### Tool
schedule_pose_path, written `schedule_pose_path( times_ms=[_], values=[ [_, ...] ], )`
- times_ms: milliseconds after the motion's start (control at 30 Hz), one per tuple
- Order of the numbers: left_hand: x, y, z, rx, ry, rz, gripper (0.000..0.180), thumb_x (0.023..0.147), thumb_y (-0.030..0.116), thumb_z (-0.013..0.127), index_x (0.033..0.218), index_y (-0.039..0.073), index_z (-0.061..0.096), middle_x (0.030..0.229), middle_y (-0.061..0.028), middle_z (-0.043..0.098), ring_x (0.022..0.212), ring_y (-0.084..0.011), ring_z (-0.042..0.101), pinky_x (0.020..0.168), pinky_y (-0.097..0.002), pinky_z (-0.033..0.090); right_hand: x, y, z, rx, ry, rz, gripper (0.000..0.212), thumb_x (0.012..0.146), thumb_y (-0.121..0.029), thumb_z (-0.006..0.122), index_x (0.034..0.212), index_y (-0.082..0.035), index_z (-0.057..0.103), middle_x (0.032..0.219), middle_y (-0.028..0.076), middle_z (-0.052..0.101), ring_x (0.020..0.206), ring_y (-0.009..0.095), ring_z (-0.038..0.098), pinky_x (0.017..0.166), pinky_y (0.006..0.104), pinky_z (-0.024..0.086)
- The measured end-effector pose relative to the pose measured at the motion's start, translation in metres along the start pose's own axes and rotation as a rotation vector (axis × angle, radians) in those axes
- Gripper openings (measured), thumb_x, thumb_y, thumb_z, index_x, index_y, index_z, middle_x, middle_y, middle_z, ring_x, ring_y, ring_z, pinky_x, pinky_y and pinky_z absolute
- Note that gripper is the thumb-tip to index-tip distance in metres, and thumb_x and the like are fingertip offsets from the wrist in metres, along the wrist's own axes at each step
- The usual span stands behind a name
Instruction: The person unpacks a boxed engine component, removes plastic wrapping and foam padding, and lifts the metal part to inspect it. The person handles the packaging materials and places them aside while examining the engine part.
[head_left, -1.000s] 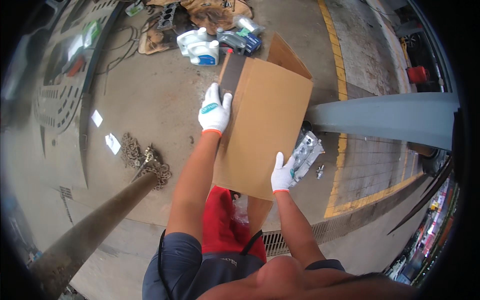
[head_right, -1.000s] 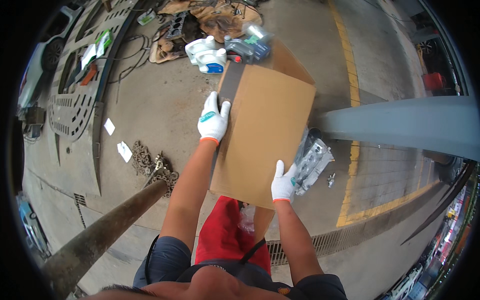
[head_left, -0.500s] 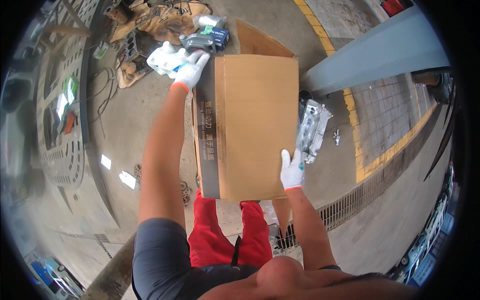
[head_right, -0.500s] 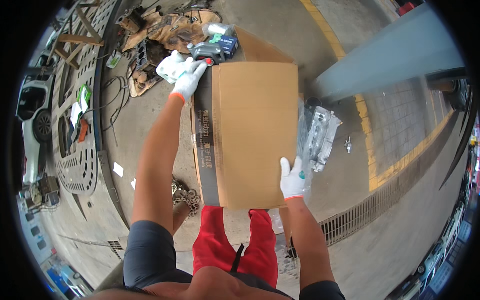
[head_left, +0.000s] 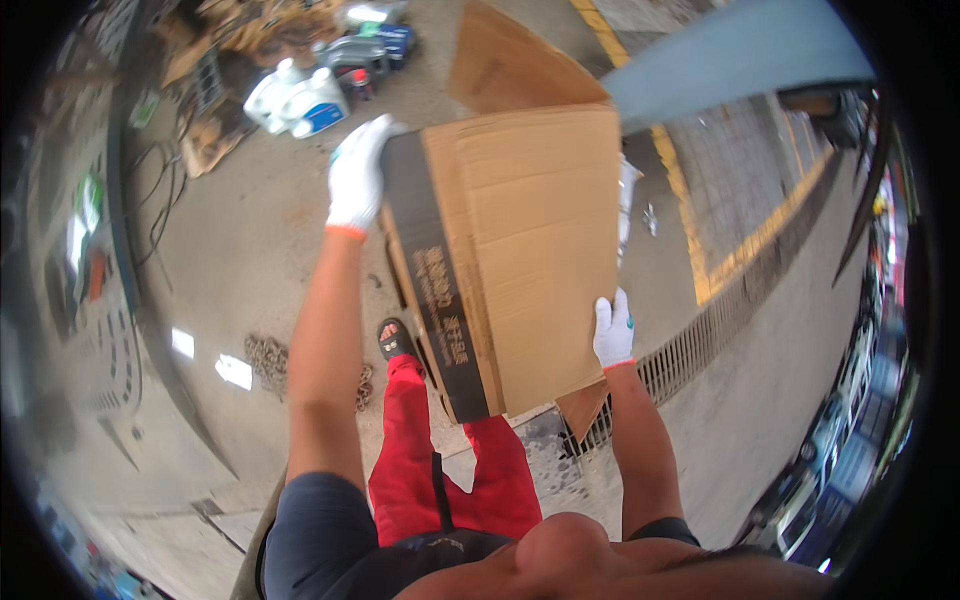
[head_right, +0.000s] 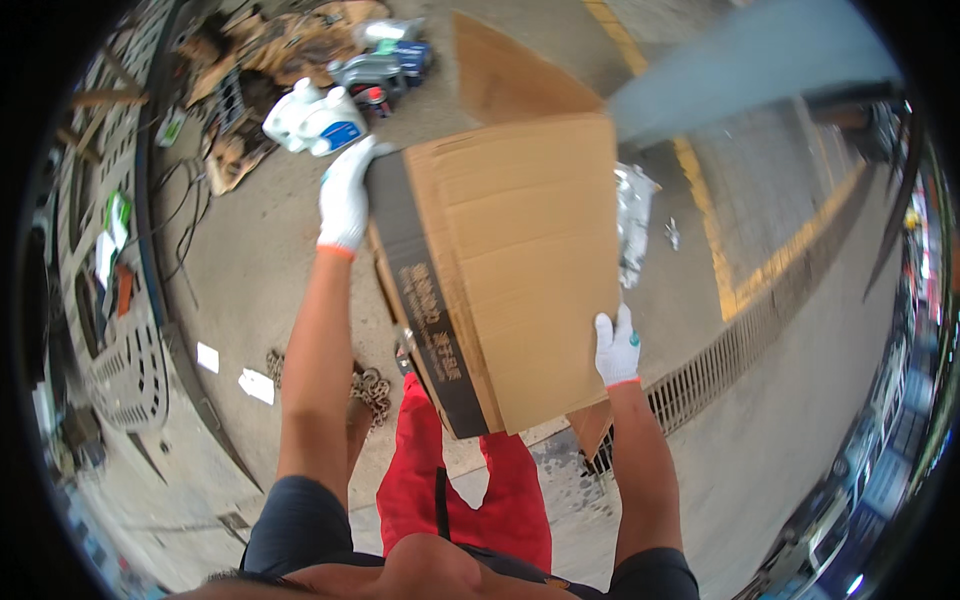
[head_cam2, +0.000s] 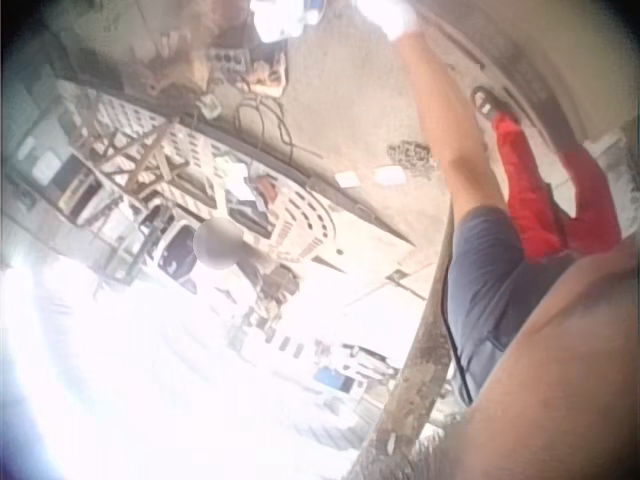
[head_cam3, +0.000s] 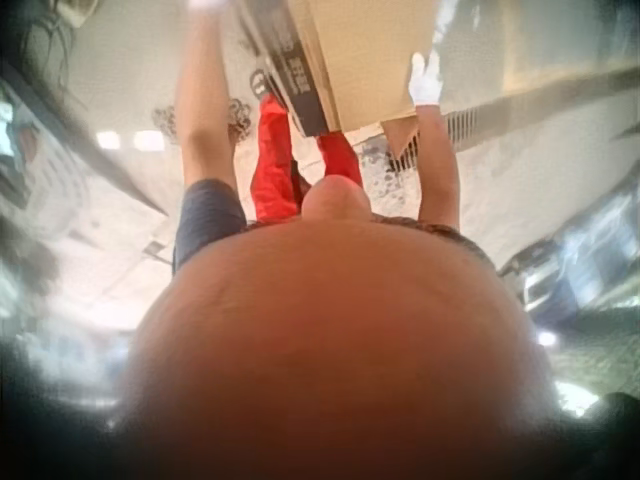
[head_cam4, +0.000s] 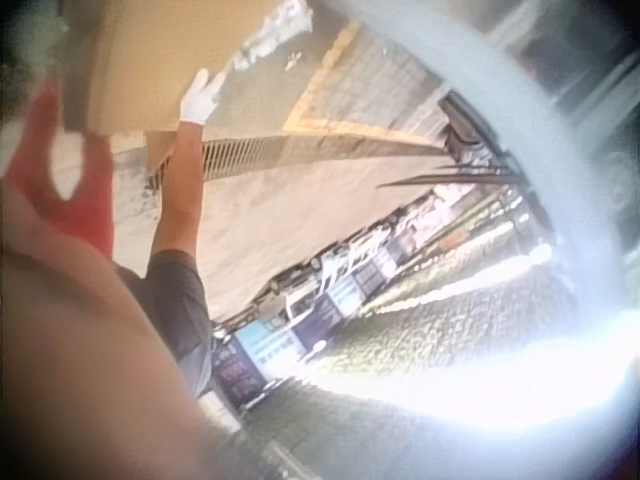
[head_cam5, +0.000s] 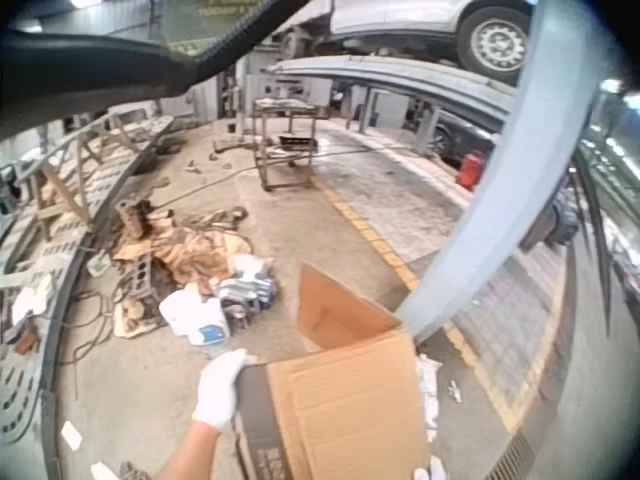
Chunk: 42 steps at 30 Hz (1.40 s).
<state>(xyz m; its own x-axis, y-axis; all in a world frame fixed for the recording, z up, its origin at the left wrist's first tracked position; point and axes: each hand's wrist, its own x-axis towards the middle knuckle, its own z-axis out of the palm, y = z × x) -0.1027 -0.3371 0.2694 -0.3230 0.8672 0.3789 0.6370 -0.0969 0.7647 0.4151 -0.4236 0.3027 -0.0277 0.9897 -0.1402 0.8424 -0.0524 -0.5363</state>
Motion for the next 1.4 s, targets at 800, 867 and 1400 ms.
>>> schedule_pose_path(
  times_ms=[800,867,1400],
  values=[
    [-0.249,-0.008,-0.079,-0.385,0.476,-0.888,0.056,0.116,0.04,0.051,0.151,-0.003,0.057,0.154,-0.0124,0.057,0.141,-0.0246,0.053,0.123,-0.0406,0.039,0.037,-0.078,-0.018,-0.297,-0.209,-0.126,0.06,0.103,-0.067,0.058,0.112,-0.01,0.075,0.096,0.019,0.078,0.088,0.04,0.076,0.079,0.0501,0.059],
    [-0.257,-0.024,-0.095,-0.475,0.479,-0.96,0.062,0.116,0.041,0.05,0.16,-0.003,0.049,0.164,-0.0141,0.05,0.149,-0.0257,0.049,0.127,-0.0409,0.036,0.028,-0.106,-0.003,-0.29,-0.19,-0.126,0.06,0.103,-0.067,0.058,0.11,-0.009,0.075,0.094,0.019,0.078,0.087,0.039,0.076,0.079,0.0501,0.059],
    [-0.262,0.025,-0.119,-0.169,0.224,-1.14,0.084,0.113,0.063,0.045,0.172,0.005,0.028,0.175,-0.0168,0.034,0.157,-0.03,0.038,0.129,-0.0437,0.032,-0.036,-0.157,-0.004,-0.175,-0.129,-0.115,0.051,0.098,-0.056,0.071,0.097,-0.005,0.067,0.093,0.02,0.074,0.088,0.042,0.072,0.078,0.0526,0.056]
  ],
)
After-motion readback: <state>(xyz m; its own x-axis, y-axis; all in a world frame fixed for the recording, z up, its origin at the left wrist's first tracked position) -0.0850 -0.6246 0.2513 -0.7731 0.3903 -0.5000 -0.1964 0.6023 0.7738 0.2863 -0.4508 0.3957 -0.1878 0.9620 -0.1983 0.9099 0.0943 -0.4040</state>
